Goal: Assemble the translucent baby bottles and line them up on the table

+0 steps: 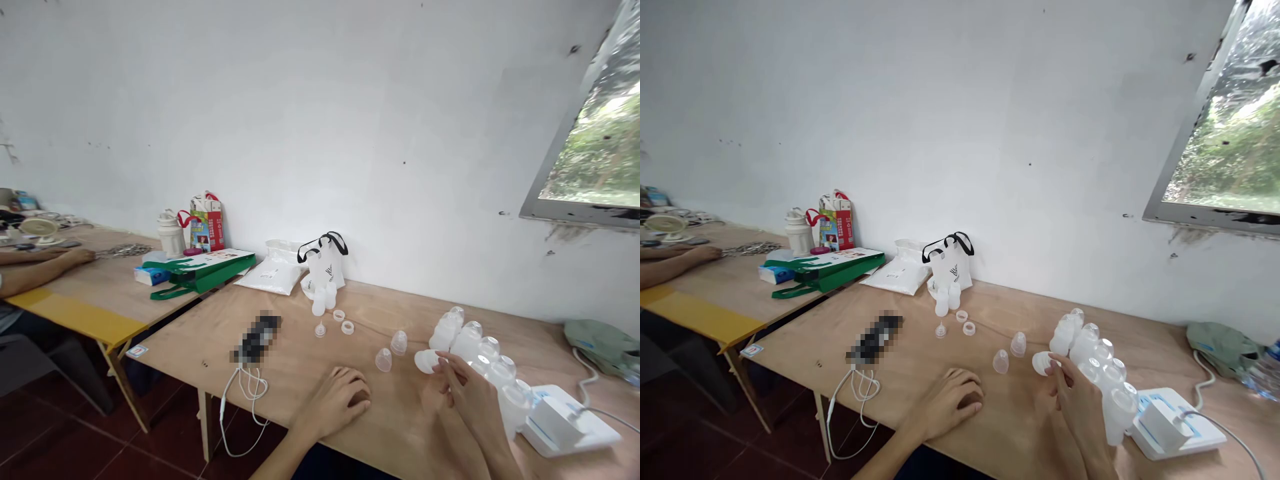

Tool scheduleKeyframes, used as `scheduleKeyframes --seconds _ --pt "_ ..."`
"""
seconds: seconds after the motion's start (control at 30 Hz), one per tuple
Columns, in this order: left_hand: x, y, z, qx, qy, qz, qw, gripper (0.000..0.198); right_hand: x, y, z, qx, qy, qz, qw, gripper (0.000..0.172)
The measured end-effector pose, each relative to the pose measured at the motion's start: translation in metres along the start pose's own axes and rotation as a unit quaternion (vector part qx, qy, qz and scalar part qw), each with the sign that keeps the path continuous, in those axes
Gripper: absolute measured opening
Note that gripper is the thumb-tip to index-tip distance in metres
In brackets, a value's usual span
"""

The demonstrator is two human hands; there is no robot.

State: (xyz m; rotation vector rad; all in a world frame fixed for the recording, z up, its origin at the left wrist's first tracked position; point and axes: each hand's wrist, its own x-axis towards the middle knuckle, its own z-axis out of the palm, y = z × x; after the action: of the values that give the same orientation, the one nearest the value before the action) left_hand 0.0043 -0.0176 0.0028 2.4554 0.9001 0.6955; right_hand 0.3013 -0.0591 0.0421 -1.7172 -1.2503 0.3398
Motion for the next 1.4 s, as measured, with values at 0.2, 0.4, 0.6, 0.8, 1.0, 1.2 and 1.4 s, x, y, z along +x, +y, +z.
scheduleKeyframes --seconds 0.2,0.4,0.6,0.8,1.0,1.2,1.4 --pt "-0.001 0.000 0.000 -0.010 0.003 -0.006 1.000 0.023 0.000 -0.006 -0.013 0.024 0.005 -0.008 1.000 0.060" --pt "-0.004 0.004 -0.004 -0.099 -0.003 -0.030 0.995 0.059 -0.018 -0.037 0.001 0.125 -0.101 -0.005 0.987 0.056" --pt "-0.004 -0.001 0.001 -0.178 0.021 -0.033 0.983 0.086 -0.037 -0.053 0.053 0.269 -0.262 -0.021 0.927 0.058" --pt "0.000 -0.005 0.006 -0.153 0.091 -0.149 0.973 0.058 -0.027 -0.014 0.083 0.071 -0.077 -0.117 0.988 0.057" --pt "0.003 -0.008 0.011 -0.138 0.129 -0.143 0.972 0.055 -0.025 0.017 0.096 -0.155 -0.105 -0.320 0.929 0.049" --pt "0.004 -0.003 0.006 -0.146 0.128 -0.144 0.970 0.054 -0.032 0.014 0.103 -0.154 -0.095 -0.318 0.931 0.035" --pt "0.002 -0.002 0.005 -0.143 0.108 -0.125 0.976 0.054 -0.030 0.010 0.100 -0.073 -0.132 -0.238 0.959 0.037"
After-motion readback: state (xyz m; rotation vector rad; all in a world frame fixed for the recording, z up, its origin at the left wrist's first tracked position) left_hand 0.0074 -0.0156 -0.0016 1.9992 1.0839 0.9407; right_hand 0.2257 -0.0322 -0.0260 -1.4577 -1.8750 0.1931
